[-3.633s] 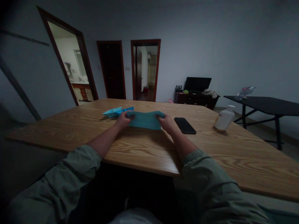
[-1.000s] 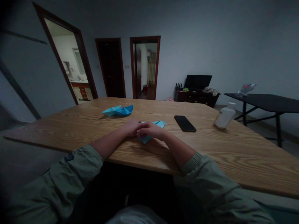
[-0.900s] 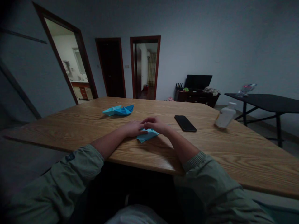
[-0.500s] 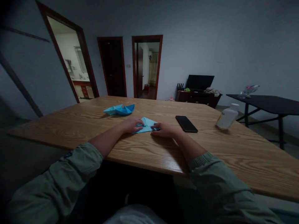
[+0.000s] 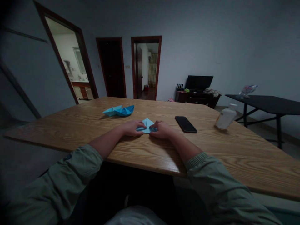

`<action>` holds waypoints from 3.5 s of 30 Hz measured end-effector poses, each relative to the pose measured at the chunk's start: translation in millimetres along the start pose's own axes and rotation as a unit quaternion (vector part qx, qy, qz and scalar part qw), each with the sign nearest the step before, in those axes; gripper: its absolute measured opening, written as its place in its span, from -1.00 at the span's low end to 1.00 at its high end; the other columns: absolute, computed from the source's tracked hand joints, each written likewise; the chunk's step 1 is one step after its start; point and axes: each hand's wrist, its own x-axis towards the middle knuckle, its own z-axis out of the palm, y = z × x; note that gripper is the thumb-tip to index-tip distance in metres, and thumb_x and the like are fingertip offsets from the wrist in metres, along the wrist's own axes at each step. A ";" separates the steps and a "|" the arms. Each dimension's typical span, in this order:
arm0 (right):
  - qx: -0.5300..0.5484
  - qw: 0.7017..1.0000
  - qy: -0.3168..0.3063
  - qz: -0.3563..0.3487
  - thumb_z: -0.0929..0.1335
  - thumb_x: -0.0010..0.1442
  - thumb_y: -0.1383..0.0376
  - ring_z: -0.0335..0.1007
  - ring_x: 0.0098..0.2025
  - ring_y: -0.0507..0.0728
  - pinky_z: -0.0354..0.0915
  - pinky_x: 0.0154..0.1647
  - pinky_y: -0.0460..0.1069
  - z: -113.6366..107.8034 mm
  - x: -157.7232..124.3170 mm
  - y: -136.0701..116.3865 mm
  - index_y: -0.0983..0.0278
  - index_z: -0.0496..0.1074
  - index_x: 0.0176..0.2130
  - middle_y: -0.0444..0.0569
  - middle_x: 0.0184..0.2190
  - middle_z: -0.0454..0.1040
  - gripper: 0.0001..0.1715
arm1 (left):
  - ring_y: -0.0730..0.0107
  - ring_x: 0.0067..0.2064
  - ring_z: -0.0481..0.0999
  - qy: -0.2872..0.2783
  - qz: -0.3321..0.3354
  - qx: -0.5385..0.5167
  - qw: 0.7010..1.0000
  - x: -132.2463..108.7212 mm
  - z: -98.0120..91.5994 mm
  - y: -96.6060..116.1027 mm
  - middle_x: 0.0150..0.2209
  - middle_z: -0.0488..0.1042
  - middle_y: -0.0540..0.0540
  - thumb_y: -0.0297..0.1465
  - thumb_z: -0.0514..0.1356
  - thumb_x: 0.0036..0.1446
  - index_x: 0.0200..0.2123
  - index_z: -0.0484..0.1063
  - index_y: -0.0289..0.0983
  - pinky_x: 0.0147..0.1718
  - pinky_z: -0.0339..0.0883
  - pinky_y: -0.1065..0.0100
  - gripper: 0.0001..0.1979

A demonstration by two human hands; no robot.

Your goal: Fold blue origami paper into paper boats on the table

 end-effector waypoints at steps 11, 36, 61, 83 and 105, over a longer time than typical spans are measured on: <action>0.057 0.998 -0.009 0.000 0.26 0.20 0.07 0.40 -0.07 0.17 0.23 -0.02 -0.04 1.4 1.9 9.7 0.22 0.47 0.01 0.07 -0.02 0.43 -0.52 | 0.33 -0.10 0.47 -0.012 -0.063 -0.073 0.995 1.8 -0.5 -10.4 -0.09 0.53 -0.05 -0.19 0.06 0.15 -0.07 0.51 -0.17 -0.10 0.26 0.41 -0.63; 0.128 0.981 0.064 0.132 0.32 0.13 0.21 0.42 -0.29 0.05 0.27 -0.31 -0.11 10.0 8.2 36.6 0.19 0.41 0.05 -0.02 -0.10 0.51 -0.53 | 0.36 -0.36 0.46 0.056 -0.222 -0.170 0.959 -13.6 -8.1 -56.9 -0.38 0.52 -0.08 -0.14 0.32 -0.18 -0.34 0.49 -0.31 -0.44 0.26 0.42 -0.62; 0.058 0.967 0.190 0.157 0.36 -0.03 0.23 0.30 -0.35 0.06 0.15 -0.40 -0.11 13.2 7.9 48.1 0.30 0.36 -0.28 -0.03 -0.33 0.47 -0.73 | 0.31 -0.25 0.52 0.024 -0.161 -0.292 0.942 -12.2 -7.1 -42.4 -0.23 0.57 -0.15 -0.44 0.18 -0.09 -0.18 0.52 -0.40 -0.20 0.35 0.34 -0.65; 0.155 0.976 0.070 0.133 0.28 0.07 0.32 0.26 -0.52 -0.02 0.08 -0.55 -0.14 8.0 3.5 32.4 0.30 0.52 -0.26 -0.12 -0.51 0.46 -0.74 | 0.37 -0.26 0.49 0.035 -0.187 -0.271 0.943 -6.3 -2.4 -46.7 -0.25 0.54 -0.12 -0.42 0.17 -0.04 -0.07 0.47 -0.33 -0.29 0.35 0.41 -0.60; 0.179 0.936 0.115 0.281 0.38 0.04 0.17 0.40 -0.42 0.05 0.21 -0.50 -0.13 16.3 23.0 32.1 0.33 0.47 -0.12 0.04 -0.34 0.54 -0.58 | -0.05 0.37 -0.21 -0.055 -0.100 -0.088 0.990 11.7 27.1 8.0 0.36 -0.11 -0.18 0.08 0.00 0.11 0.27 0.09 -0.11 0.23 -0.33 -0.10 -0.28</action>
